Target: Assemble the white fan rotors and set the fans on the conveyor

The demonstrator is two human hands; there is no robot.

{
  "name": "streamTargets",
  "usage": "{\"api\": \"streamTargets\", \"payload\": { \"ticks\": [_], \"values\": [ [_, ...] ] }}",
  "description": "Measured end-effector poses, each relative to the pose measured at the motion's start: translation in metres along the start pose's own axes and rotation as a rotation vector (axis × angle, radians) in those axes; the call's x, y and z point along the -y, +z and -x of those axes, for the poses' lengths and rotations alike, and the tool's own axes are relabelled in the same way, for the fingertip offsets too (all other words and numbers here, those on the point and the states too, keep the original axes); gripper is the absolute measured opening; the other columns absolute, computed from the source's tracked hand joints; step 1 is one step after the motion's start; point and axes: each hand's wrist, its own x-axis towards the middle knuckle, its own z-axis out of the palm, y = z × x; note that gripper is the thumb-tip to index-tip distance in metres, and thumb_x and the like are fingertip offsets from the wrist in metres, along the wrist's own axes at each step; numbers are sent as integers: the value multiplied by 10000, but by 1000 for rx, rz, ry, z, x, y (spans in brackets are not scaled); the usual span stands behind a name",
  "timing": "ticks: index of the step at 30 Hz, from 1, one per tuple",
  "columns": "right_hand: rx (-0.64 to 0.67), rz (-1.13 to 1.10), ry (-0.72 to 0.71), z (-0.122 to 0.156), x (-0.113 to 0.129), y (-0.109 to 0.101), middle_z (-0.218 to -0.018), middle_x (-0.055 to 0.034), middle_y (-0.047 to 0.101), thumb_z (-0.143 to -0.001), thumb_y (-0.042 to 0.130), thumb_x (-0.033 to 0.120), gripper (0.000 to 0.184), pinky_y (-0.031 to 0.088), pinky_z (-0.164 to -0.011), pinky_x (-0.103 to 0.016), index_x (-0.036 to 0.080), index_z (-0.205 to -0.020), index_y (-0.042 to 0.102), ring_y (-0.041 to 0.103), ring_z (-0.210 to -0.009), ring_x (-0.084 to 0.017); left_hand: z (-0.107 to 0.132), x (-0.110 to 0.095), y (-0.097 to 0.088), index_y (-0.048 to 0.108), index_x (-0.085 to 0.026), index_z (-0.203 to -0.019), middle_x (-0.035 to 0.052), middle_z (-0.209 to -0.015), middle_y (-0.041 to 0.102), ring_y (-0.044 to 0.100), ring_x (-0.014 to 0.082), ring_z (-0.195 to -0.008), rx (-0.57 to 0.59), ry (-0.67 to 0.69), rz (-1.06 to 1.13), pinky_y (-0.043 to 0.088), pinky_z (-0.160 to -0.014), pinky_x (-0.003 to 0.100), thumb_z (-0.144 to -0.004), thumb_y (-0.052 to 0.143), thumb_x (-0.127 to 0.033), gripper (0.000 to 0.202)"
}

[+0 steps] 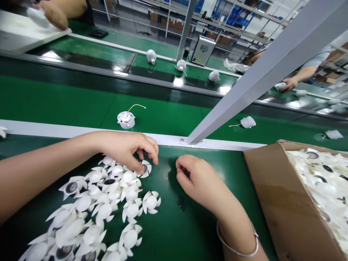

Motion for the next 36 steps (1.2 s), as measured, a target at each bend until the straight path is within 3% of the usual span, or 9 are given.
{"api": "streamTargets", "payload": {
  "ticks": [4, 8, 11, 15, 22, 26, 36],
  "values": [
    [-107, -140, -84, -6, 8, 9, -750, 16, 558, -861, 508, 126, 108, 386, -615, -252, 202, -799, 553, 495, -672, -118, -8, 7, 8, 741, -243, -1060, 12, -1070, 669, 631, 133, -939, -75, -2, 28, 478, -743, 190, -742, 786, -263, 322],
    [-113, -189, -138, -10, 13, 20, -761, 13, 562, -852, 531, 116, 102, 391, -619, -248, 198, -808, 570, 507, -676, -115, -14, 6, 17, 757, -206, -980, 9, -915, 683, 619, 119, -806, -186, 10, -19, 443, -664, 203, -810, 746, -364, 233],
    [-103, -146, -166, -14, 17, 25, -774, 1, 561, -874, 523, 128, 107, 387, -628, -253, 193, -817, 586, 513, -683, -120, -14, 5, 18, 760, -224, -986, 2, -928, 691, 617, 135, -835, -164, 45, -26, 437, -659, 210, -744, 800, -384, 293],
    [-87, 12, -186, -20, 25, 26, -786, -15, 558, -886, 510, 131, 129, 374, -627, -261, 182, -806, 597, 524, -685, -133, -14, 8, 20, 770, -234, -915, -13, -883, 689, 605, 134, -798, -163, 79, -74, 421, -640, 221, -685, 821, -323, 252],
    [-156, 608, -333, -22, 47, 28, -730, -29, 581, -774, 614, 83, 108, 324, -582, -316, 182, -731, 618, 560, -659, -194, -15, 9, 25, 741, -209, -764, -22, -803, 684, 600, 130, -733, -208, 50, -91, 428, -654, 241, -684, 787, -271, 111],
    [-176, 747, -371, -22, 56, 33, -713, -34, 609, -727, 607, 40, 152, 318, -577, -332, 185, -741, 649, 535, -618, -195, -14, 6, 24, 709, -194, -704, -20, -735, 660, 591, 137, -724, -194, 51, -90, 435, -658, 244, -678, 739, -195, 40],
    [-322, 987, -417, -3, 69, 52, -628, -62, 537, -731, 485, -22, 237, 340, -559, -342, 151, -670, 635, 494, -571, -212, -16, 12, 24, 795, -246, -931, 0, -915, 741, 644, 149, -812, -206, 72, -91, 454, -676, 240, -705, 750, -253, 230]
  ]
}}
